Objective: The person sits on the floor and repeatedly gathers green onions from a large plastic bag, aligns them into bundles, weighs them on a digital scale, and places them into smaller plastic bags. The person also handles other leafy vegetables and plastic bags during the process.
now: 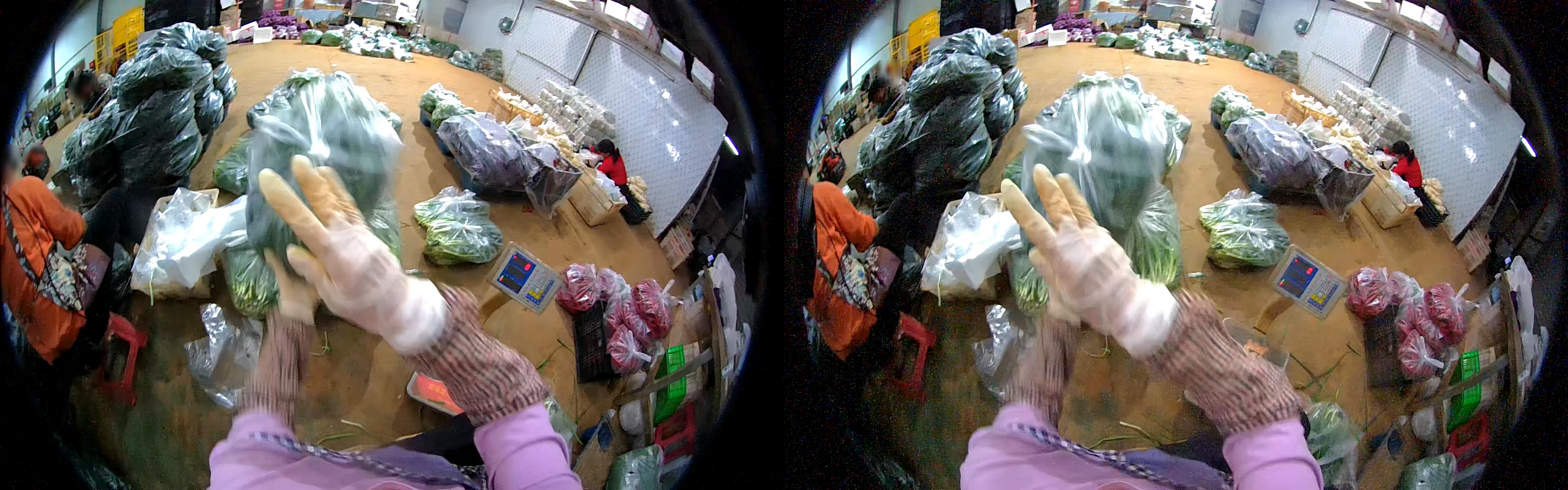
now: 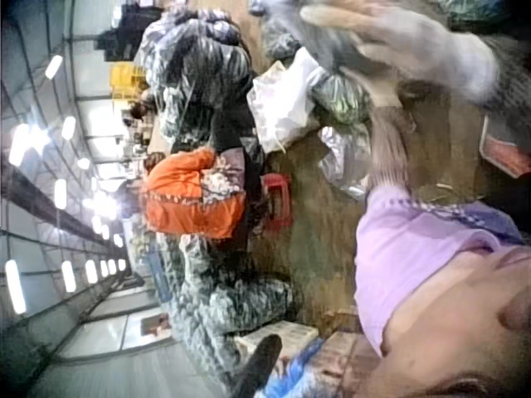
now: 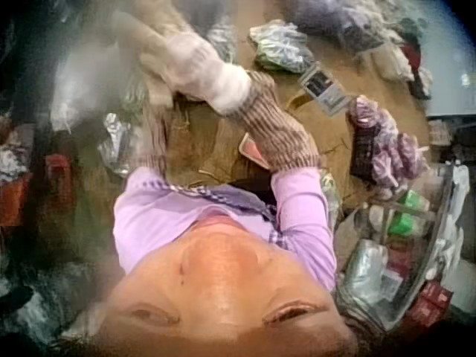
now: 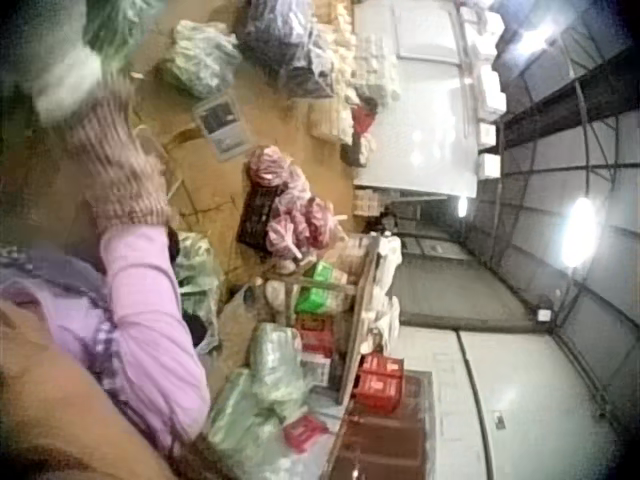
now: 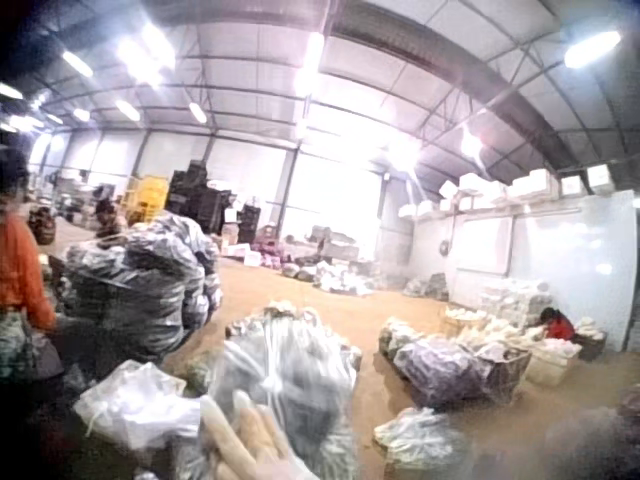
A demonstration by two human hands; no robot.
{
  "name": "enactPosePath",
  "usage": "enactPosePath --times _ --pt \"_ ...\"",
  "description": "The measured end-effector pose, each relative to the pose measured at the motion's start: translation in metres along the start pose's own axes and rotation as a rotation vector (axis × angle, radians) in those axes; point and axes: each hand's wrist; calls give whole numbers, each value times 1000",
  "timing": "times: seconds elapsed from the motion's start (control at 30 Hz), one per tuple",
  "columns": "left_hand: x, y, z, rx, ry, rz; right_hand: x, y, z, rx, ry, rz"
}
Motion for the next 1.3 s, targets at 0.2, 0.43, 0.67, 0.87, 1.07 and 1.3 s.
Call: enactPosePath --times 0.2,0.43,0.67,0.87,1.07,1.3 --pt "1 123 233 -337 291 635 4 -27 -138 -417 -175 133" --pt "109 -186 50 418 -9 1036 7 -98 -371 -1458 487 290" --pt "47 -376 -147 1006 -627 823 88 -236 -413 -1365 1129 -384" --pt "-47 -437 -202 1106 -977 926 75 -467 -461 -1287 1994 -1267" --pt "-67 -475 -279 1175 -1212 886 -160 -582 -505 -1640 2270 -1492" --pt "-66 -459 -325 1153 -1435 1127 -300 -518 -588 -3495 1815 -232"
Point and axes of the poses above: each hand's wrist, its own z-axis towards the middle knuckle, its own x-axis out of the back of the hand, y = z × x
